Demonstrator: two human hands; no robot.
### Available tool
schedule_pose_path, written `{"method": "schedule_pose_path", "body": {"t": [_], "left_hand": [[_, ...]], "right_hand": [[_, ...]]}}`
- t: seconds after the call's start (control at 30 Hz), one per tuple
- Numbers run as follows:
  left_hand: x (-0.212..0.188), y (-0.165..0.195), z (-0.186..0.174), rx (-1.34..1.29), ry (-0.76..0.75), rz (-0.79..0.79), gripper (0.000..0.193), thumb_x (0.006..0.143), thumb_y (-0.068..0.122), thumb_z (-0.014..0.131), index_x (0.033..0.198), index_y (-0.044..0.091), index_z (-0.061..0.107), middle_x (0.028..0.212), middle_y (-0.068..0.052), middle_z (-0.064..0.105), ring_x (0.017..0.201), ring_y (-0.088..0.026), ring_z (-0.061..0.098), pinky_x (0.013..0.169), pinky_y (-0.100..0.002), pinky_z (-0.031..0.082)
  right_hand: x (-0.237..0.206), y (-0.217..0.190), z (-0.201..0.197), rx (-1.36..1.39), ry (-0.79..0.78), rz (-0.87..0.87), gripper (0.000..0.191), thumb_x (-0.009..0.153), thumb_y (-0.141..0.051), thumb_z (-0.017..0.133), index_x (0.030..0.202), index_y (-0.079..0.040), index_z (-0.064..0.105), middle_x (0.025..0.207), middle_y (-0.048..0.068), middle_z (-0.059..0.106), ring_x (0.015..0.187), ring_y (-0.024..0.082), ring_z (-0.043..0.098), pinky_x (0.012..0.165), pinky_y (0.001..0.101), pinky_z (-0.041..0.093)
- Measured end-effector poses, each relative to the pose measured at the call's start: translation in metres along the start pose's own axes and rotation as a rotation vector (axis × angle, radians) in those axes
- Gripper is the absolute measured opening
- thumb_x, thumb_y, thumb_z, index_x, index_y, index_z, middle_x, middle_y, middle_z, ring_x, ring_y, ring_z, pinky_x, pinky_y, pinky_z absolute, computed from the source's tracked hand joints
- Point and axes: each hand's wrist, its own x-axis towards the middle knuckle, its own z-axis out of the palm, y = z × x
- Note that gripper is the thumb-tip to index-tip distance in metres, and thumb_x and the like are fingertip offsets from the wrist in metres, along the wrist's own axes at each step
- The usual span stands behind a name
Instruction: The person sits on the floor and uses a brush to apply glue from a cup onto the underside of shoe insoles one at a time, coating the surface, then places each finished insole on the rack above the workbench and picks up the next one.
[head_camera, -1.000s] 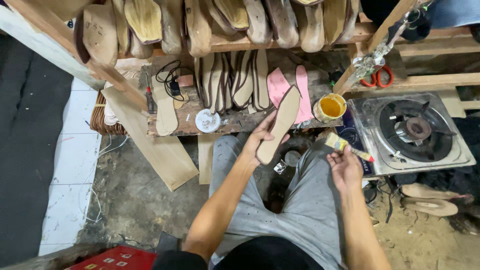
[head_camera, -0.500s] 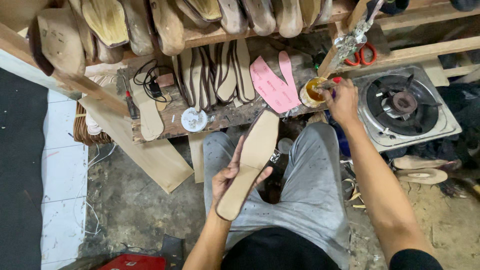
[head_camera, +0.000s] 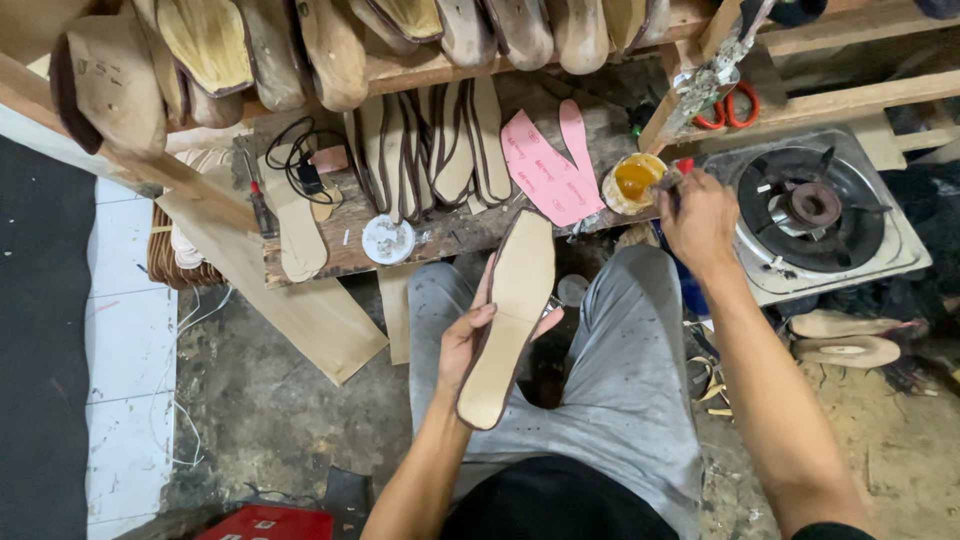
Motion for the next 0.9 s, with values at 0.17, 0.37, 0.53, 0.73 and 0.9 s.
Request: {"method": "schedule_pose_path", "body": {"t": [0.17, 0.37, 0.53, 0.73, 0.9], "left_hand": [[0.017, -0.007, 0.005, 0.107, 0.029, -0.021, 0.084, 0.091, 0.008, 0.052, 0.167, 0.014, 0.017, 0.167, -0.008, 0.033, 0.15, -0.029, 0.039, 0.126, -0.065, 0.023], [0.029, -0.018, 0.019, 0.162, -0.013, -0.078, 0.086, 0.091, 0.007, 0.052, 0.169, 0.011, 0.017, 0.167, -0.011, 0.033, 0.15, -0.029, 0.039, 0.125, -0.06, 0.028], [0.033, -0.019, 0.022, 0.245, -0.058, -0.095, 0.084, 0.092, 0.008, 0.052, 0.168, 0.004, 0.016, 0.167, -0.014, 0.034, 0.148, -0.03, 0.043, 0.125, -0.057, 0.032], [0.039, -0.014, 0.009, 0.372, -0.07, -0.061, 0.083, 0.093, 0.011, 0.049, 0.169, 0.003, 0.015, 0.165, -0.016, 0.036, 0.143, -0.031, 0.047, 0.122, -0.05, 0.036], [0.054, -0.009, -0.006, 0.216, -0.111, -0.043, 0.07, 0.106, 0.022, 0.039, 0.171, 0.005, 0.017, 0.164, -0.015, 0.039, 0.144, -0.029, 0.047, 0.124, -0.041, 0.035]], "right_hand": [[-0.001, -0.04, -0.032, 0.952, -0.023, 0.406, 0.021, 0.108, -0.02, 0.068, 0.112, 0.001, 0.071, 0.091, 0.005, 0.07, 0.08, 0.011, 0.063, 0.074, 0.0273, 0.051], [0.004, -0.092, -0.068, 1.018, 0.038, 0.239, 0.022, 0.109, -0.016, 0.067, 0.119, 0.004, 0.069, 0.097, 0.003, 0.068, 0.086, 0.007, 0.059, 0.078, 0.024, 0.049], [0.015, -0.109, -0.076, 0.743, 0.093, 0.043, 0.017, 0.108, -0.01, 0.066, 0.115, 0.004, 0.071, 0.102, 0.011, 0.07, 0.093, 0.018, 0.064, 0.084, 0.0308, 0.051], [0.002, -0.126, -0.075, 0.844, 0.047, -0.106, 0.013, 0.104, -0.006, 0.065, 0.112, 0.004, 0.07, 0.104, 0.015, 0.069, 0.096, 0.026, 0.067, 0.088, 0.0345, 0.053], [-0.013, -0.139, -0.072, 0.877, -0.035, -0.212, 0.011, 0.098, -0.001, 0.066, 0.107, 0.004, 0.069, 0.103, 0.016, 0.071, 0.095, 0.029, 0.068, 0.086, 0.0365, 0.054]]}}
